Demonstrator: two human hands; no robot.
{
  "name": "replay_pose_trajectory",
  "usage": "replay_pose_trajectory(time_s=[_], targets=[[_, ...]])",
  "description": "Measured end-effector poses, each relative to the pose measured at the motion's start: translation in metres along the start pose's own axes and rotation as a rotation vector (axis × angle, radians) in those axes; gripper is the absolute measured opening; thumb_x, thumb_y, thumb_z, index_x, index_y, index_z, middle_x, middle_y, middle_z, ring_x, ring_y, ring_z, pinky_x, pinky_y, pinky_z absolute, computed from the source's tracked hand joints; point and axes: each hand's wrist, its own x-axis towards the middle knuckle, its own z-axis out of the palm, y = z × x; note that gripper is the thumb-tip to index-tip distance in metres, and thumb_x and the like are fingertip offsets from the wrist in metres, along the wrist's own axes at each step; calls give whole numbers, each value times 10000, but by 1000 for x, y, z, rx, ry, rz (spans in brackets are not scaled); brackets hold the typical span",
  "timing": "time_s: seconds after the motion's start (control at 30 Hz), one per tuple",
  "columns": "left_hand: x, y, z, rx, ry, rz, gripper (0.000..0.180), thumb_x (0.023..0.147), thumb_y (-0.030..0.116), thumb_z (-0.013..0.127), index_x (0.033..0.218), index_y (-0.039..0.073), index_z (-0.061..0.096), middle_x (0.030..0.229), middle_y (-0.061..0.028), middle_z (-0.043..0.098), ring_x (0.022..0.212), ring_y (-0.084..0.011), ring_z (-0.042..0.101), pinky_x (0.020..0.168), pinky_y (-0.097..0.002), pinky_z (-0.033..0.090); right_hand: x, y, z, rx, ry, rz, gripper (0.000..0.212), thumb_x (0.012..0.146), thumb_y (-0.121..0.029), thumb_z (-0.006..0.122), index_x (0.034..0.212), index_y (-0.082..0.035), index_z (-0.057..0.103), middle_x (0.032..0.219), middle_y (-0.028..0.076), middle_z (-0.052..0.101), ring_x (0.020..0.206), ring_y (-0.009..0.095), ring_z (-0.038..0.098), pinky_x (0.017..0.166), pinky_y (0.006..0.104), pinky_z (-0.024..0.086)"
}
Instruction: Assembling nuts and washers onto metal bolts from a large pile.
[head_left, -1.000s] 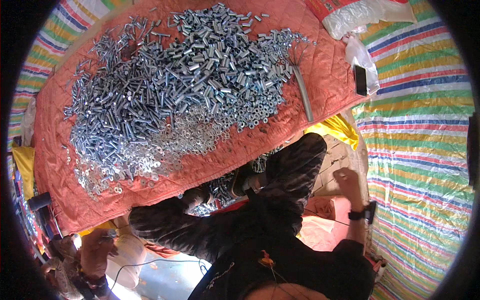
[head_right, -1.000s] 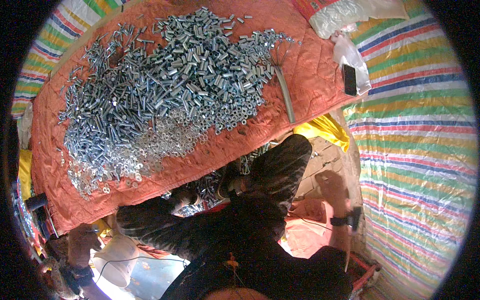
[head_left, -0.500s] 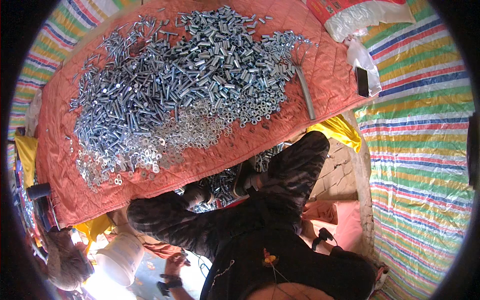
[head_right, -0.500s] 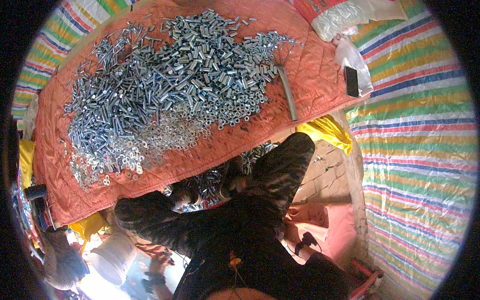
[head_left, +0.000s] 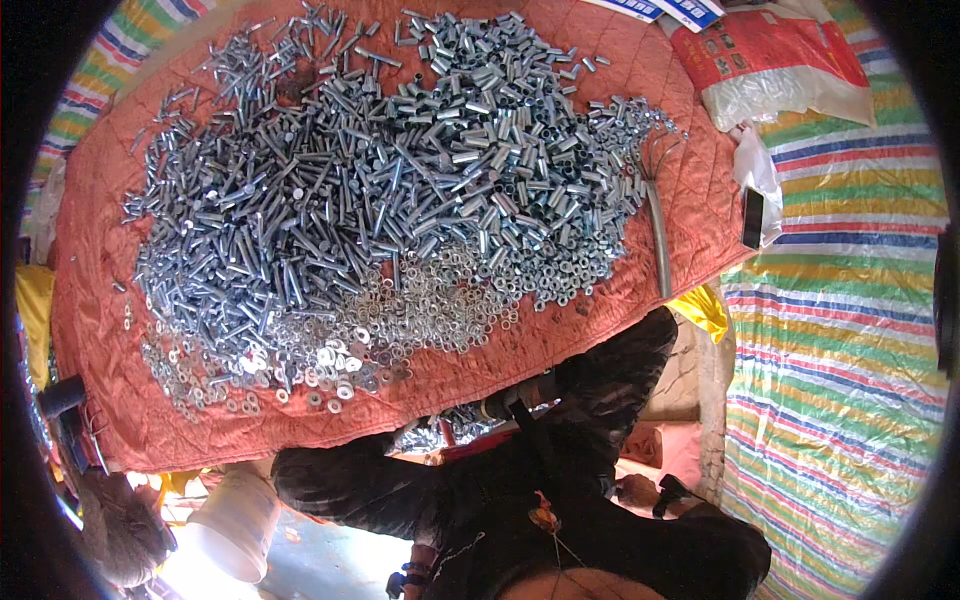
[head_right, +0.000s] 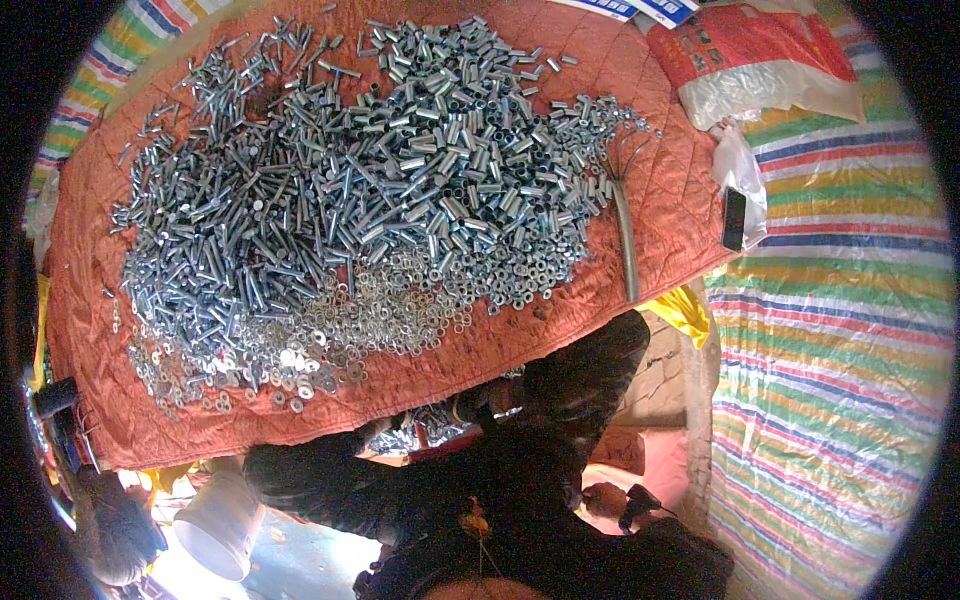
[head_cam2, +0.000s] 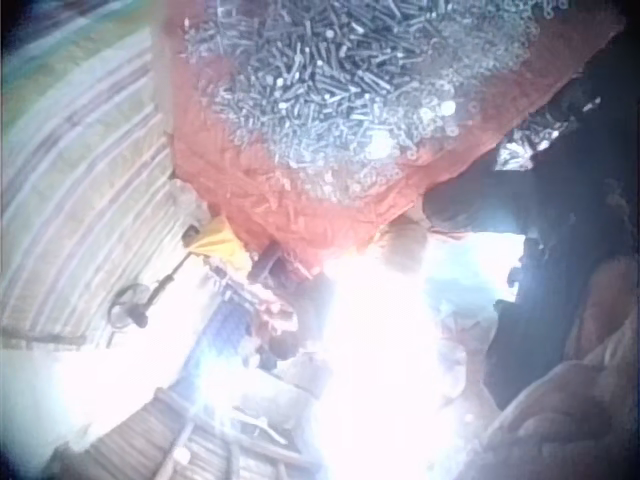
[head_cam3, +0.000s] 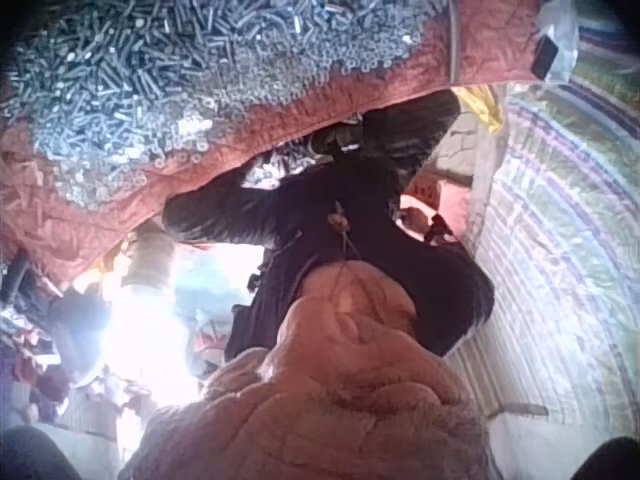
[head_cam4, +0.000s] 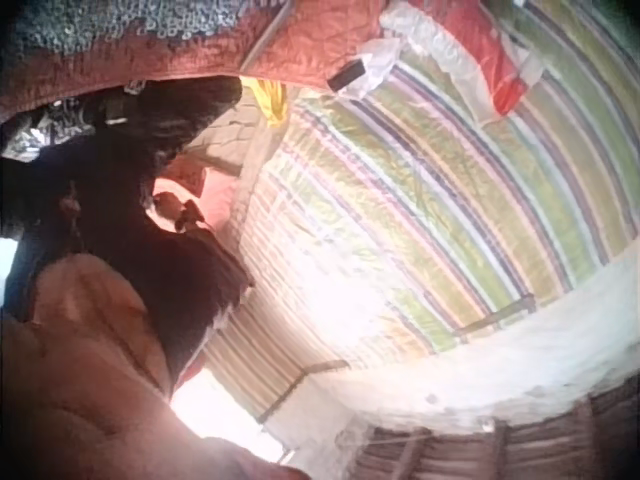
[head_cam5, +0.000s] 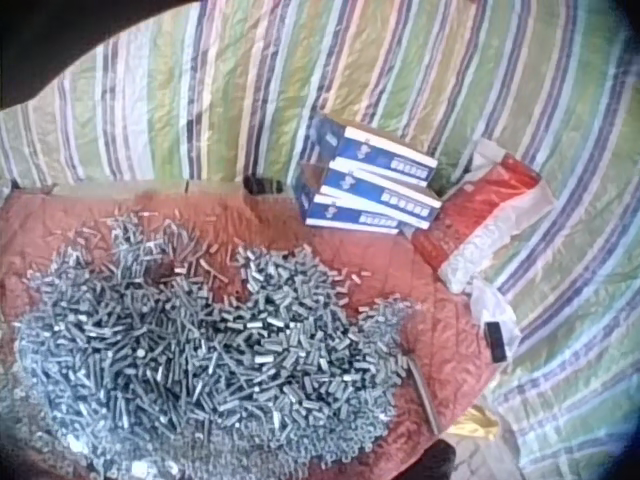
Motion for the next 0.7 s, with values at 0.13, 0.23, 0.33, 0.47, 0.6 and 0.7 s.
replay_pose_trajectory(time_s=[0.13, 0.23, 0.33, 0.47, 0.6, 0.7], targets=[[-49, 10, -24, 133, -50, -131, 134, 914, 164, 578, 873, 37, 596, 730, -72, 593, 650, -180, 611, 620, -356, 553, -37, 40, 5, -167, -475, -27, 298, 894, -306, 532, 863, -41, 666, 721, 128, 649, 631, 283, 631, 560, 380, 493], [-83, 28, -35, 253, -129, -224, 141, 916, 166, 574, 872, 34, 595, 729, -73, 593, 650, -180, 612, 618, -354, 552, -61, 27, -22, -27, -638, 107, 303, 904, -307, 529, 859, -37, 658, 705, 110, 634, 611, 251, 614, 544, 354, 480], [-105, 55, -43, 375, -230, -279, 148, 919, 168, 569, 870, 32, 595, 728, -74, 593, 651, -179, 613, 617, -353, 551, -62, 3, -68, 134, -754, 182, 308, 913, -309, 527, 855, -32, 650, 689, 92, 619, 591, 219, 598, 528, 328, 467], [-119, 101, -45, 555, -406, -299, 157, 922, 171, 563, 868, 28, 594, 727, -75, 593, 651, -179, 614, 614, -351, 550, -26, -36, -133, 485, -876, 224, 316, 926, -310, 524, 850, -25, 639, 668, 68, 599, 565, 177, 576, 506, 294, 449], [-115, 151, -35, 732, -581, -228, 166, 926, 174, 557, 865, 24, 594, 725, -77, 593, 651, -179, 615, 612, -349, 549, 37, -91, -173, 913, -813, 103, 326, 939, -312, 521, 845, -19, 629, 646, 44, 579, 538, 134, 554, 485, 259, 431], [-103, 184, -12, 851, -716, -114, 174, 928, 177, 552, 863, 21, 593, 724, -78, 593, 651, -179, 616, 610, -348, 549, 75, -139, -181, 1092, -643, 6, 290, 922, -340, 565, 775, -91, 584, 642, -44, 525, 529, 43, 459, 451, 219, 370]])
